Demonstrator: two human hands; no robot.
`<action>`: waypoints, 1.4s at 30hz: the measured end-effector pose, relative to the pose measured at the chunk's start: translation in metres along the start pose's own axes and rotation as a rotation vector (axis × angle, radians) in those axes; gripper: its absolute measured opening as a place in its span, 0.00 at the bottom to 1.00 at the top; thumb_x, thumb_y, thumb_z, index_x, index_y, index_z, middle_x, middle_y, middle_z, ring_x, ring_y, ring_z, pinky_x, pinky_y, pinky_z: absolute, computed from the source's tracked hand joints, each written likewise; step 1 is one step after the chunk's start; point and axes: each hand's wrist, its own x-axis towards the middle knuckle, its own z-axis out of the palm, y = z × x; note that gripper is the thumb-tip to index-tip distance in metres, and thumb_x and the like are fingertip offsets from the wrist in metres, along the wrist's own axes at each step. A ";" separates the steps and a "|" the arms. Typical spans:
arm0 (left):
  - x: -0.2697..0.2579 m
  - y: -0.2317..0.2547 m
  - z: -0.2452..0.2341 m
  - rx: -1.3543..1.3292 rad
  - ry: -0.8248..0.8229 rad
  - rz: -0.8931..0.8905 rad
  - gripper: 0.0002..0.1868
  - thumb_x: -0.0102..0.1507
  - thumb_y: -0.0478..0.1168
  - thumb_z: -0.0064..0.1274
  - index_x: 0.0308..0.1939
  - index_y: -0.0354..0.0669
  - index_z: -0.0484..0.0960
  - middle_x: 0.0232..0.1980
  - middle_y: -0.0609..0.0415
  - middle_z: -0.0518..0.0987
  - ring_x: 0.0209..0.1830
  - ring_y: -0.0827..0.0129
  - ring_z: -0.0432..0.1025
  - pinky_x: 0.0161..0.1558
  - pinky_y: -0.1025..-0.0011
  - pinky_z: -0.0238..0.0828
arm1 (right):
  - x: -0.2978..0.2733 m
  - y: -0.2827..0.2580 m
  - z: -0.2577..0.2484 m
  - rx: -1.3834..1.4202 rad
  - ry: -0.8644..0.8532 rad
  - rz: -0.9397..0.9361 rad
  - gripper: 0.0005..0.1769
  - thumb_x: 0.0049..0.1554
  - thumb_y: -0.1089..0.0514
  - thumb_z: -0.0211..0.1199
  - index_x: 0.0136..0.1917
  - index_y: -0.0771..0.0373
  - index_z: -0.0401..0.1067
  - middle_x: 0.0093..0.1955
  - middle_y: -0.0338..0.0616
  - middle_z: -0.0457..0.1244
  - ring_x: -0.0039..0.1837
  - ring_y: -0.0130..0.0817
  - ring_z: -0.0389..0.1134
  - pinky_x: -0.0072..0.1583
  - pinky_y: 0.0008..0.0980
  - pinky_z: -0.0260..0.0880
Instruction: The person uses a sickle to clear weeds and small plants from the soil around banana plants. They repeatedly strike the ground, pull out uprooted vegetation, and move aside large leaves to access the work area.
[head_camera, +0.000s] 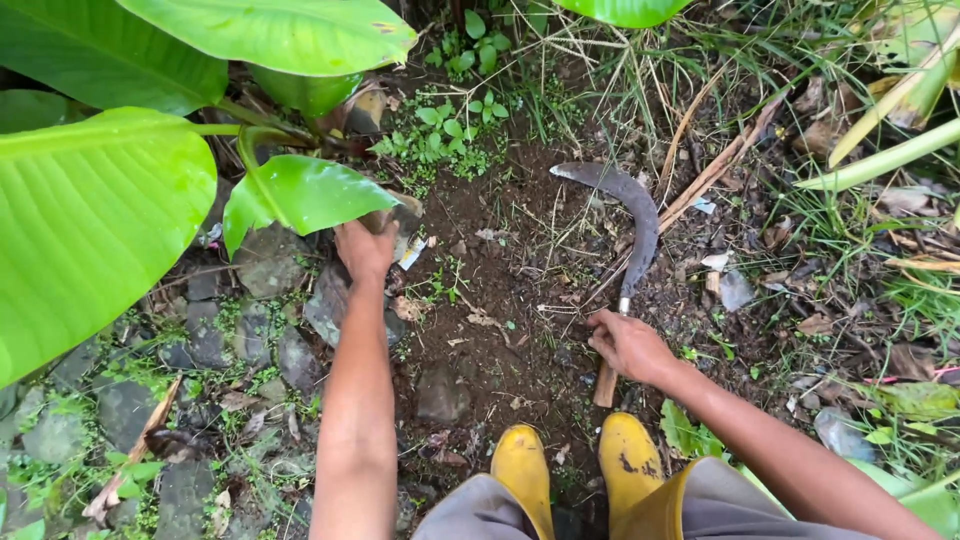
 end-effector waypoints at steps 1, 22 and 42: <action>-0.009 0.018 -0.014 0.000 0.004 0.001 0.47 0.52 0.51 0.71 0.69 0.39 0.67 0.70 0.37 0.68 0.68 0.41 0.66 0.72 0.49 0.60 | 0.007 -0.003 -0.001 0.000 0.001 -0.004 0.20 0.58 0.52 0.61 0.62 0.57 0.68 0.51 0.48 0.72 0.57 0.51 0.73 0.57 0.50 0.74; -0.250 0.002 -0.098 -0.045 -0.348 0.094 0.35 0.57 0.40 0.65 0.68 0.51 0.72 0.66 0.39 0.76 0.63 0.42 0.72 0.64 0.47 0.71 | 0.001 -0.018 -0.010 0.021 -0.030 0.038 0.19 0.56 0.54 0.61 0.62 0.55 0.71 0.51 0.47 0.73 0.56 0.48 0.75 0.58 0.49 0.73; -0.312 -0.031 -0.183 0.118 -0.747 -0.255 0.31 0.63 0.45 0.60 0.70 0.69 0.70 0.68 0.53 0.78 0.13 0.81 0.60 0.21 0.81 0.80 | -0.008 -0.054 -0.036 -0.033 -0.149 0.230 0.19 0.66 0.48 0.53 0.68 0.53 0.64 0.64 0.44 0.68 0.65 0.43 0.70 0.68 0.46 0.74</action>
